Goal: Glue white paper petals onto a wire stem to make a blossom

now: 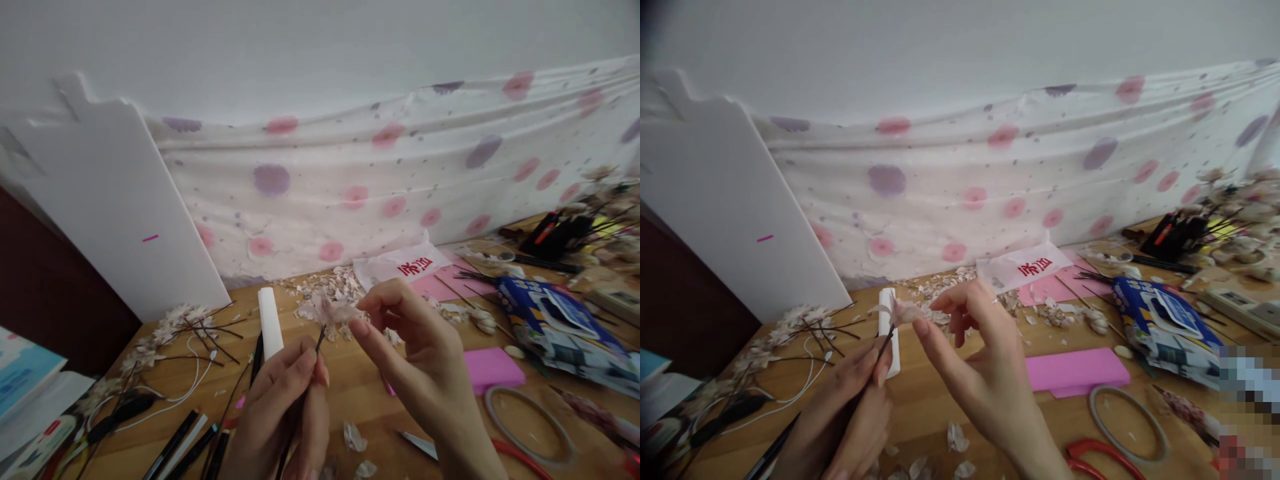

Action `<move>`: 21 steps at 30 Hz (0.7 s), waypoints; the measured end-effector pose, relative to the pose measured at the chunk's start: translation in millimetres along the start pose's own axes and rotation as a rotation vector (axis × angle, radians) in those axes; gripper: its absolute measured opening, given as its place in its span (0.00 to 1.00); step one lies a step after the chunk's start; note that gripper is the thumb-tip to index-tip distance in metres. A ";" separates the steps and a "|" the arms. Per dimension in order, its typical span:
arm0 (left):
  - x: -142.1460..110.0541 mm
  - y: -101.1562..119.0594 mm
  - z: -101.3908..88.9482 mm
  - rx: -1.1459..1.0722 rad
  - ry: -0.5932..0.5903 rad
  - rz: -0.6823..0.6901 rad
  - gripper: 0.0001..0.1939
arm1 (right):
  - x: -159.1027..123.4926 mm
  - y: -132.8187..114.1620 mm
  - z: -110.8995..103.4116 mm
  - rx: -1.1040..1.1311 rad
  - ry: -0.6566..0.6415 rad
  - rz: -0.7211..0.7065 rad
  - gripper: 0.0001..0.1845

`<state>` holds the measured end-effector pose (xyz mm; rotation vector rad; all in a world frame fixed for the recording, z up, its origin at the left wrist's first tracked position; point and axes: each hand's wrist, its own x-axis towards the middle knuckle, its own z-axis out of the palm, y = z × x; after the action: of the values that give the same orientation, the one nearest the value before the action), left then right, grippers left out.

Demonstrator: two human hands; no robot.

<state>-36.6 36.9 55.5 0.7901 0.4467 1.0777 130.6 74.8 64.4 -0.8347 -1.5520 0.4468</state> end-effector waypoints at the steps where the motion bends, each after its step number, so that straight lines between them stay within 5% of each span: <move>1: 0.0 -1.2 1.2 0.002 0.021 0.008 0.14 | 0.4 -0.5 0.8 0.010 -0.005 -0.009 0.06; 8: 1.1 -1.6 9.2 0.001 0.084 0.010 0.13 | 2.4 -2.6 4.4 0.011 0.039 -0.080 0.08; 21: 2.9 -2.8 2.0 0.008 0.001 -0.020 0.13 | 3.4 -1.1 1.9 -0.048 0.078 -0.159 0.09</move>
<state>-32.4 38.1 54.8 0.7907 0.4598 1.0583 128.5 76.9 67.3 -0.7503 -1.5480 0.2594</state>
